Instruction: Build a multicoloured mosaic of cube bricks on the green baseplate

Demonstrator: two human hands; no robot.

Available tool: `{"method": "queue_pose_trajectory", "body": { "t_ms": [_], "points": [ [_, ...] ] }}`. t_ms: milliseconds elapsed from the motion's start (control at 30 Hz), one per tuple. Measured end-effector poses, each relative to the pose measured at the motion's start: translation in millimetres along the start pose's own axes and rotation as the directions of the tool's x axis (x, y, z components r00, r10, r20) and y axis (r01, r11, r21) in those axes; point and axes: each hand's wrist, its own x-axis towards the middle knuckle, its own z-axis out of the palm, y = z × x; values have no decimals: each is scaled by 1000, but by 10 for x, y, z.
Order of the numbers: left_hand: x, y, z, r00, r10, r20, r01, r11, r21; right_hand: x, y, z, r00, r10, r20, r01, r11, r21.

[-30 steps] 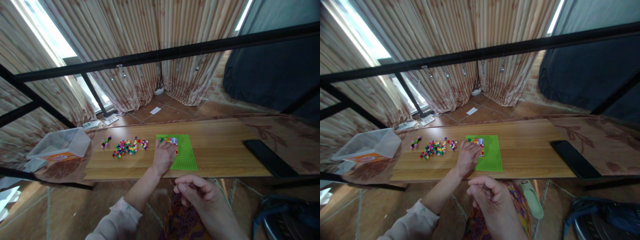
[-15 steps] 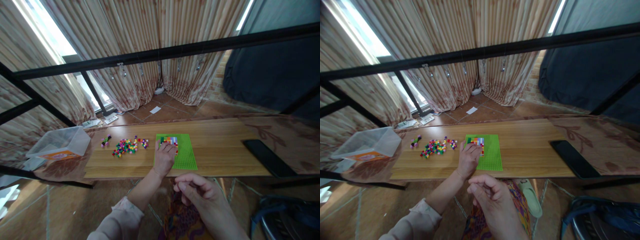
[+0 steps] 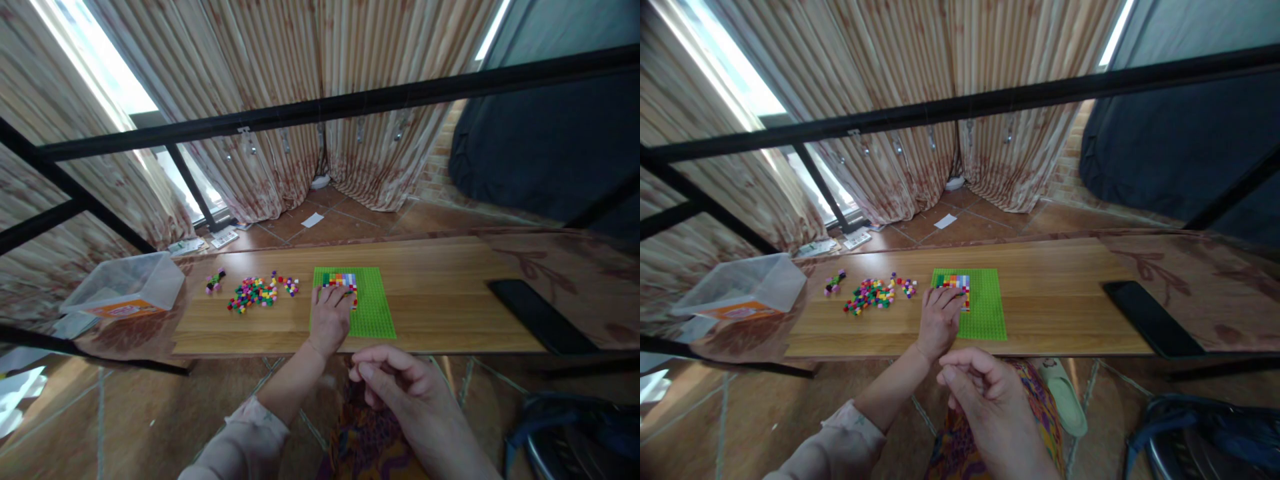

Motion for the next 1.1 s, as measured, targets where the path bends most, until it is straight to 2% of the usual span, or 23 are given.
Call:
{"method": "queue_pose_trajectory", "body": {
  "t_ms": [267,433,600,733,933,1100],
  "points": [
    [-28,39,24,997,-65,42,65,998,-8,-31,3,-27,1000,-10,-3,10,1000,-9],
    [-60,75,-86,989,-88,120,92,995,-29,-66,-6,-32,1000,-3,12,4,999,-33],
    [-172,42,-230,983,-156,97,164,983,-78,-72,10,-40,1000,0,13,0,999,-49],
    [-461,-124,-336,954,-296,55,300,948,-109,-70,46,-55,1000,12,5,-12,999,-31],
    [-972,-538,-509,877,-478,-59,471,876,-102,-43,132,-84,1000,-7,-9,7,999,-46],
    [-999,-866,-641,799,-594,-100,588,805,-82,-3,199,-118,1000,10,0,-10,995,-103]
  ]
}}
